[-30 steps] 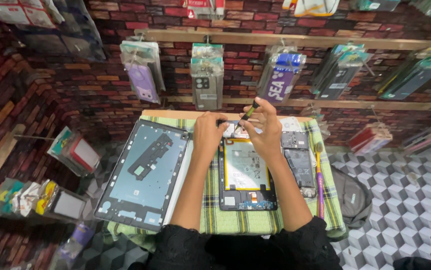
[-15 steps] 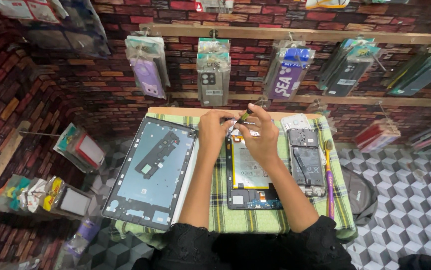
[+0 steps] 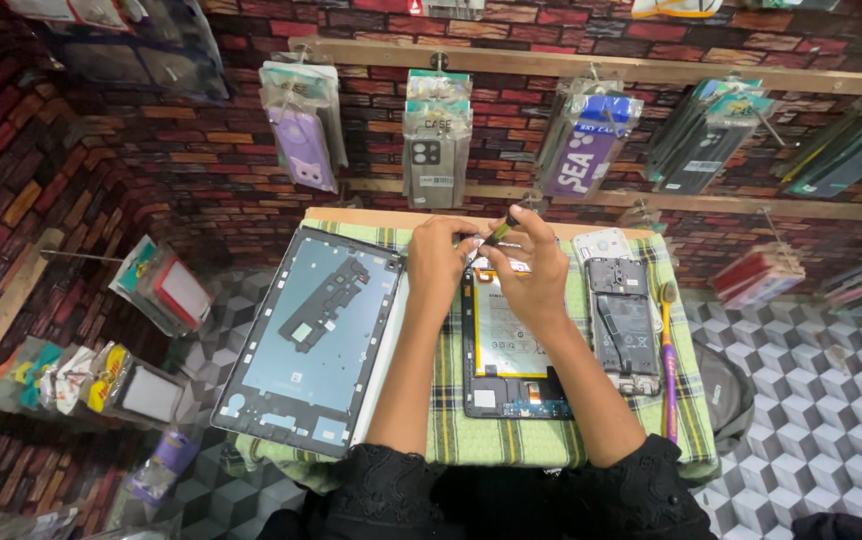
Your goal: The person uses a screwdriver to remove screws from the internal frame of a disassembled tablet. They then lift and remove a small circuit board component from the device and place it on the table.
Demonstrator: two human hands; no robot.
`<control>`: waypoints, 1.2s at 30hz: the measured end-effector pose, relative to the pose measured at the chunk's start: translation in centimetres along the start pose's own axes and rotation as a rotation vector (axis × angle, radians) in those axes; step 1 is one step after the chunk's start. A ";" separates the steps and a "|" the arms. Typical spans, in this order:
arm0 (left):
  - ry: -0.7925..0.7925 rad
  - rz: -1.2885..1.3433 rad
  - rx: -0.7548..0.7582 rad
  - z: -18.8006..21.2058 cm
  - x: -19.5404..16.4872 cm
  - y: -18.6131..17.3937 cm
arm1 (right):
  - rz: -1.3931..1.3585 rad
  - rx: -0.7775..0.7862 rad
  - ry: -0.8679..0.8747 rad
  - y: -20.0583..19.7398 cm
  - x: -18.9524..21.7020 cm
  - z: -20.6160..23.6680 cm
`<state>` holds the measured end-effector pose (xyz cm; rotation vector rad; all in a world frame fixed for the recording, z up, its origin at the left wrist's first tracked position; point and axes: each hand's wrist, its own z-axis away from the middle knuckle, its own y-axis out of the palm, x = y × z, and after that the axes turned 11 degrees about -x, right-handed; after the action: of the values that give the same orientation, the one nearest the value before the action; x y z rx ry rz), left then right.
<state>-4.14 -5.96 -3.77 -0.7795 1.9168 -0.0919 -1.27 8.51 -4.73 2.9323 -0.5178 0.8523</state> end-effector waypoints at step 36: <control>0.027 -0.043 -0.033 0.3 0.1 0.3 | -0.244 0.042 0.177 -0.3 -0.1 -1.7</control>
<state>-3.99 -5.72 -4.12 -0.8451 1.9317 -0.0977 -2.13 9.10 -3.36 2.8374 -0.1289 1.0847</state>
